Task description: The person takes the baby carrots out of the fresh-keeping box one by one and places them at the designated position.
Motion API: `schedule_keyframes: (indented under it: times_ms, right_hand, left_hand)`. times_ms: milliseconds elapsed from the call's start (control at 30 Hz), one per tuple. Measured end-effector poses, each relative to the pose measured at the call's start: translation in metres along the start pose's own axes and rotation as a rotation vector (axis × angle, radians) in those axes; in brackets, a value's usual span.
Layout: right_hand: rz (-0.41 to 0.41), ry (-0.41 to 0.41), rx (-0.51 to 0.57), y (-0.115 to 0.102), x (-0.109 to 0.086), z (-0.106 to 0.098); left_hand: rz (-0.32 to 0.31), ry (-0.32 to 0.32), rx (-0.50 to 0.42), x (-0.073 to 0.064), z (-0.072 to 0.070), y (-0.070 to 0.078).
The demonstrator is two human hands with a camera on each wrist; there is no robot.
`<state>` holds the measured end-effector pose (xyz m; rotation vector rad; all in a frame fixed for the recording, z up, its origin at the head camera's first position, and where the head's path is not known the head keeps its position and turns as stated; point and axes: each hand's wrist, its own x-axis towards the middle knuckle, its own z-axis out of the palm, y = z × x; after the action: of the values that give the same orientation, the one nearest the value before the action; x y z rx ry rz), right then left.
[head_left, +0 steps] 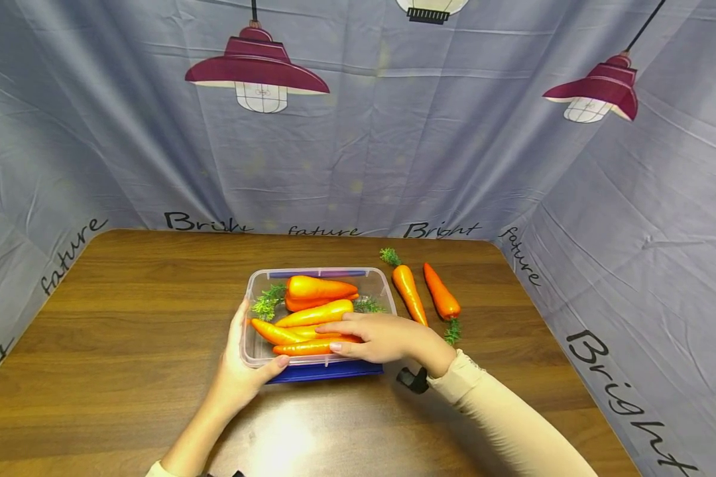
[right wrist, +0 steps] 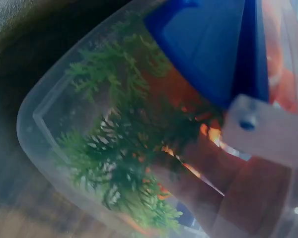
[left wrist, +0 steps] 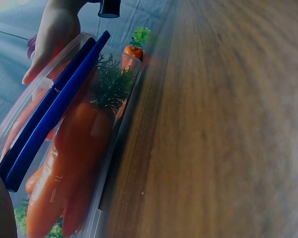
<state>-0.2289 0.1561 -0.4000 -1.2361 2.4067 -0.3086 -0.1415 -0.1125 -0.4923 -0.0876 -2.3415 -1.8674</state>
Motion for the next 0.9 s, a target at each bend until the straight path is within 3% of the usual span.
schedule_keyframes:
  times_ms: [200, 433, 667, 900]
  right_hand:
    - [-0.007, -0.014, 0.022, -0.0001, 0.0026, 0.0005]
    - [-0.070, -0.010, 0.085, 0.0039, 0.0049, -0.0015]
    - [-0.134, -0.008, 0.171, 0.0062, 0.0066, -0.0034]
    - [-0.136, 0.103, 0.163, 0.0070, 0.0003, -0.0087]
  left_hand:
    - [0.012, 0.001, -0.007, 0.0002, -0.0002, -0.0013]
    - [0.033, 0.005, -0.035, 0.0004, -0.0002, -0.0020]
    - [0.023, 0.004, -0.002, -0.0003, -0.0001, -0.0011]
    - [0.014, 0.007, -0.007, -0.0005, 0.0003, -0.0012]
